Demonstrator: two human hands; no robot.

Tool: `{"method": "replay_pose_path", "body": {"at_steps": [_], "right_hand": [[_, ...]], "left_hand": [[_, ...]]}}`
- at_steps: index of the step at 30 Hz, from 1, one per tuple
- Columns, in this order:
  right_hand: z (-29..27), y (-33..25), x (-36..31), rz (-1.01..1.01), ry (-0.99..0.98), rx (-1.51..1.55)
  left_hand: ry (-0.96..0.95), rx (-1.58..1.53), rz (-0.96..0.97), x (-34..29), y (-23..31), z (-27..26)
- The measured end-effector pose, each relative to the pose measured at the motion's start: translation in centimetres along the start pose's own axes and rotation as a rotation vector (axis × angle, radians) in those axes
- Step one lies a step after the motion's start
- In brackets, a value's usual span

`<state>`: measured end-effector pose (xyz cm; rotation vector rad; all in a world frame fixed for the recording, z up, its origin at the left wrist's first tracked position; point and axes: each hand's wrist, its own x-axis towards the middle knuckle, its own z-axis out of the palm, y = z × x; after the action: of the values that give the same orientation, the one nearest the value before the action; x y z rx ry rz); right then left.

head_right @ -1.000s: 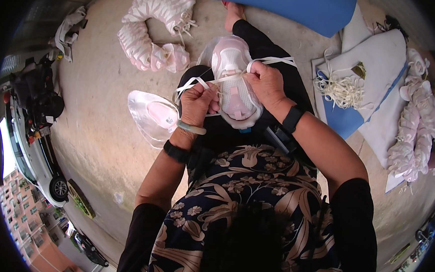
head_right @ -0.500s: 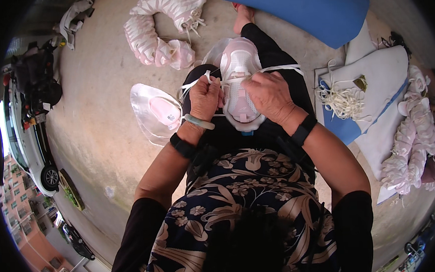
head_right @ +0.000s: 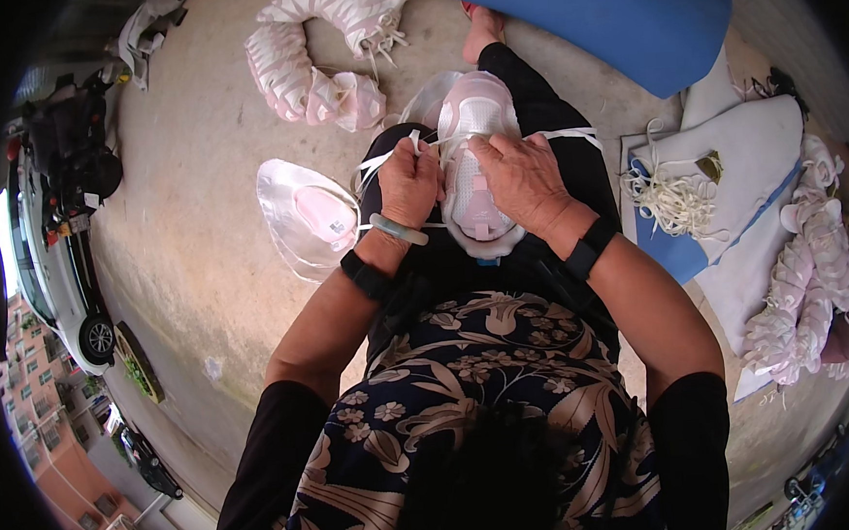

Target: The recorder is lacing a pink and white athletic shoe while sitting among components.

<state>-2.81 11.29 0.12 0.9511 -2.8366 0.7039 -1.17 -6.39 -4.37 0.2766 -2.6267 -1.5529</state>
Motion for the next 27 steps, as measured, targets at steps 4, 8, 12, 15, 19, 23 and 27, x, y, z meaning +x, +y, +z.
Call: {"method": "replay_pose_path", "body": {"at_steps": [4, 8, 12, 15, 19, 23, 27], "right_hand": [[0.1, -0.1, 0.0, -0.003, -0.002, 0.015], [0.1, -0.1, 0.0, 0.005, 0.015, 0.024], [0.3, -0.1, -0.1, 0.004, 0.047, 0.02], [0.5, 0.1, -0.3, 0.017, 0.019, 0.037], [0.6, 0.0, -0.3, 0.02, 0.024, 0.041], [0.4, -0.2, -0.1, 0.041, 0.052, 0.045], [0.2, -0.3, 0.0, 0.095, 0.004, 0.057]], "left_hand": [[-0.02, 0.021, 0.001, 0.2, 0.0, -0.1], [-0.001, -0.024, -0.02, 0.3, 0.2, 0.0], [0.001, -0.004, -0.032, 0.5, 0.4, 0.0], [0.002, 0.007, -0.028, 0.5, 1.1, -0.1], [0.006, 0.053, 0.02, 0.6, 1.6, -0.2], [0.022, 0.263, 0.319, 0.8, 2.4, -0.3], [-0.031, 0.309, 0.272, 1.1, 2.4, -0.5]]}}
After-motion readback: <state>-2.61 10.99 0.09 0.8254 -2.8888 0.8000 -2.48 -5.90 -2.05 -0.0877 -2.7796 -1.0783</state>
